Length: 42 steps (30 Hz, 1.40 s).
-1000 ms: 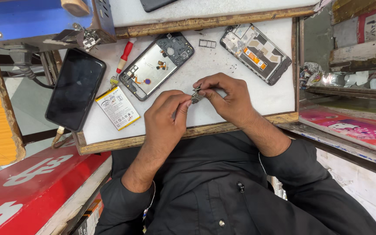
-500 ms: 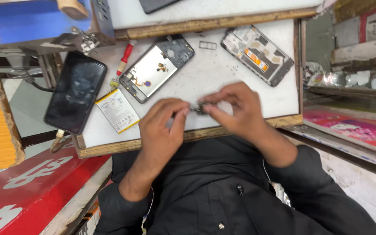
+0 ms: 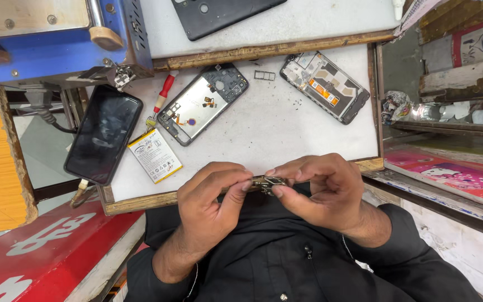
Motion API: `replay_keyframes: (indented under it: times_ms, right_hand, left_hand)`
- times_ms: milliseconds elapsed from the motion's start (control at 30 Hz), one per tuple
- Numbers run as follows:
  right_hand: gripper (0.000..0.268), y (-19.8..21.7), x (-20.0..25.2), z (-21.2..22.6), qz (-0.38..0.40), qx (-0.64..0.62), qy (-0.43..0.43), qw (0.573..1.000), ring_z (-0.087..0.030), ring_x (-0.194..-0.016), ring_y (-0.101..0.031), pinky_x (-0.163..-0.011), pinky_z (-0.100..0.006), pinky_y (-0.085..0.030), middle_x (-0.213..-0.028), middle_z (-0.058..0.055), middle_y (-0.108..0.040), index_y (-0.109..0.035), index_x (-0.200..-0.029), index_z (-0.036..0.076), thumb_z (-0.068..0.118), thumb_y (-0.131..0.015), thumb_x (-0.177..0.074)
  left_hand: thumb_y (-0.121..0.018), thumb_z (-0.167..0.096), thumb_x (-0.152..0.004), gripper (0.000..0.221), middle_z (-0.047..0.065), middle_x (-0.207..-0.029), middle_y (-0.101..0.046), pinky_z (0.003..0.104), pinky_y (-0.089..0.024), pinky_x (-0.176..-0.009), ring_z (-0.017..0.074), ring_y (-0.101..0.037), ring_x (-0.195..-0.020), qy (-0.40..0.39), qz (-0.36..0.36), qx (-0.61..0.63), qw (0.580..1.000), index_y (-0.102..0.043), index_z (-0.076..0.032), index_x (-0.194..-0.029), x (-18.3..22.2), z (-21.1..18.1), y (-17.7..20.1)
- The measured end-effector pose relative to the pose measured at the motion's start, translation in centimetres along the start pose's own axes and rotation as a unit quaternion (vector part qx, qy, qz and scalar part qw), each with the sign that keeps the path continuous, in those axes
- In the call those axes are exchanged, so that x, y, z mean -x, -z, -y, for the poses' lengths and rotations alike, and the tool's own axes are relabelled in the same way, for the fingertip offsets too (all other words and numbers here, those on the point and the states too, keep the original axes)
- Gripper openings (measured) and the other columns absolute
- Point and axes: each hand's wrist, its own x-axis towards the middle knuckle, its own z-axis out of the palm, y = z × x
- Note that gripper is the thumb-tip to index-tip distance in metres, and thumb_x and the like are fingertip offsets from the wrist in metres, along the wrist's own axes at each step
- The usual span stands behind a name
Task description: The person handles a small circuit board, peels off a protective film, and wipes the board with a cotton swab. They also use a spray bottle to apply liquid to the board and continue cleaning it with the swab.
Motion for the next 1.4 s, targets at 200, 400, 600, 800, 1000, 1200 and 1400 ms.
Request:
replay_keyframes:
  times_ms: [200,400,600,800,1000,1200,1400]
  right_hand:
    - [0.035,0.3,0.2,-0.4,0.006,-0.016,-0.001,1.0,-0.021,-0.1,-0.078,-0.076,-0.023,-0.064,-0.107,-0.026,-0.075,-0.047,-0.114,0.003,-0.008,-0.073,-0.092]
    - [0.035,0.4,0.0,-0.6,0.002,-0.079,-0.038,0.996,-0.023,-0.106,-0.077,-0.08,-0.026,-0.066,-0.11,-0.026,-0.073,-0.048,-0.118,0.0,-0.01,-0.072,-0.093]
    - [0.033,0.7,0.1,-0.1,0.005,-0.144,-0.133,0.981,-0.023,-0.109,-0.076,-0.093,-0.032,-0.066,-0.115,-0.024,-0.073,-0.053,-0.124,-0.003,-0.007,-0.07,-0.096]
    - [0.035,0.8,0.1,-0.7,-0.007,-0.252,-0.223,0.942,-0.017,-0.107,-0.074,-0.095,-0.028,-0.062,-0.114,-0.016,-0.073,-0.057,-0.125,-0.004,-0.005,-0.075,-0.095]
    - [0.04,0.7,0.4,-1.3,-0.023,-0.384,-0.278,0.88,-0.015,-0.1,-0.072,-0.082,-0.023,-0.059,-0.113,-0.017,-0.073,-0.056,-0.127,-0.006,-0.001,-0.08,-0.095]
    - [0.042,0.7,0.4,-1.7,-0.014,-0.402,-0.282,0.871,-0.013,-0.1,-0.072,-0.08,-0.021,-0.056,-0.113,-0.016,-0.074,-0.056,-0.128,-0.006,0.004,-0.082,-0.096]
    - [0.04,0.4,0.3,-1.8,0.001,-0.418,-0.274,0.866,-0.017,-0.107,-0.073,-0.093,-0.027,-0.058,-0.115,-0.016,-0.074,-0.055,-0.129,-0.004,0.01,-0.079,-0.1]
  left_hand:
    - [-0.076,-0.005,-0.096,0.011,0.011,-0.099,-0.074,0.024,-0.061,-0.071,0.0158,-0.075,-0.087,-0.007,0.0,0.002,1.0,-0.07,-0.003,-0.106,-0.1,0.0,-0.1]
    - [-0.077,-0.005,-0.096,0.012,0.01,-0.098,-0.074,0.025,-0.06,-0.072,0.0162,-0.075,-0.087,-0.013,-0.003,-0.002,1.0,-0.07,-0.003,-0.106,-0.1,-0.2,-0.1]
    - [-0.076,-0.002,-0.097,0.013,0.01,-0.101,-0.074,0.024,-0.058,-0.071,0.0146,-0.074,-0.088,0.003,0.0,0.035,0.999,-0.069,-0.003,-0.108,0.2,-0.4,-0.1]
    - [-0.076,0.0,-0.094,0.014,0.012,-0.1,-0.075,0.017,-0.042,-0.055,0.0048,-0.063,-0.074,0.093,-0.006,0.108,0.99,-0.07,-0.001,-0.107,0.6,-0.7,0.2]
    - [-0.073,-0.001,-0.1,0.014,0.01,-0.105,-0.073,0.018,-0.051,-0.069,0.0048,-0.066,-0.085,0.098,-0.004,0.163,0.982,-0.068,0.0,-0.113,0.7,-0.7,0.2]
    - [-0.074,-0.001,-0.099,0.014,0.01,-0.103,-0.073,0.016,-0.05,-0.067,0.0037,-0.064,-0.082,0.119,-0.012,0.188,0.975,-0.069,0.001,-0.112,0.7,-0.7,0.1]
    - [-0.074,-0.001,-0.099,0.013,0.01,-0.103,-0.073,0.017,-0.05,-0.067,0.0038,-0.064,-0.082,0.121,-0.016,0.193,0.974,-0.069,0.001,-0.111,0.7,-0.9,0.2]
